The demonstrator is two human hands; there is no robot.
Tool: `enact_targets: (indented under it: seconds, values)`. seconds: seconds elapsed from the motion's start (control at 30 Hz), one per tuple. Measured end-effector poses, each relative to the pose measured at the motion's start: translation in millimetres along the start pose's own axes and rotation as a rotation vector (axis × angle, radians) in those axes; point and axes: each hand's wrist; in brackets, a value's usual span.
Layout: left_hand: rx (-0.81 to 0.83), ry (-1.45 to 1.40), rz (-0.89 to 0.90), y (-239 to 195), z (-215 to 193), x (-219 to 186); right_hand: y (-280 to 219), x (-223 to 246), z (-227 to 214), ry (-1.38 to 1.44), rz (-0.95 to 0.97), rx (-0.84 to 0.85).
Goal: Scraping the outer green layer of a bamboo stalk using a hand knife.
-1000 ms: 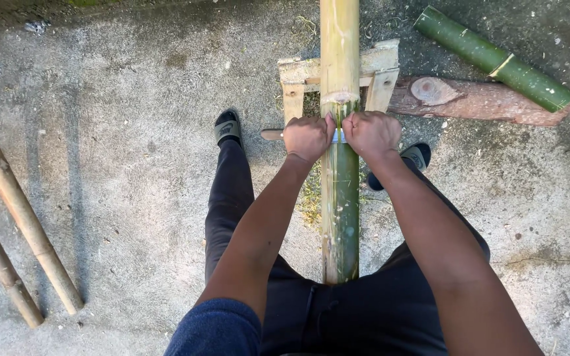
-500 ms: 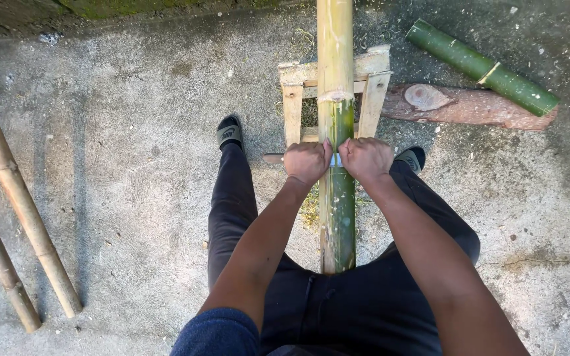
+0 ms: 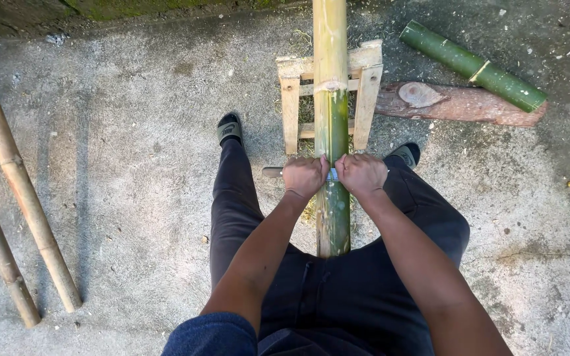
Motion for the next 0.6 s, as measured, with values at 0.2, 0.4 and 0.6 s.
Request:
enact_targets:
  seconds: [0.2, 0.4, 0.6]
  values:
    - [0.025, -0.005, -0.009, -12.6, -6.2, -7.7, -11.9, 3.1, -6.5, 0.016, -0.012, -0.011]
    - [0.036, -0.028, -0.042, -27.6, -15.7, -20.3, -23.3, 9.3, -18.6, 0.012, -0.006, -0.005]
    - [0.283, -0.032, -0.088, -62.6, -23.2, -27.7, -55.5, 18.4, -34.7, 0.072, 0.021, 0.176]
Point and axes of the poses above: each hand's wrist, its own y-axis towards the middle knuckle, its own z-axis out of the palm, x = y × z, and after that the axes turned 9 degrees about -y, right-handed
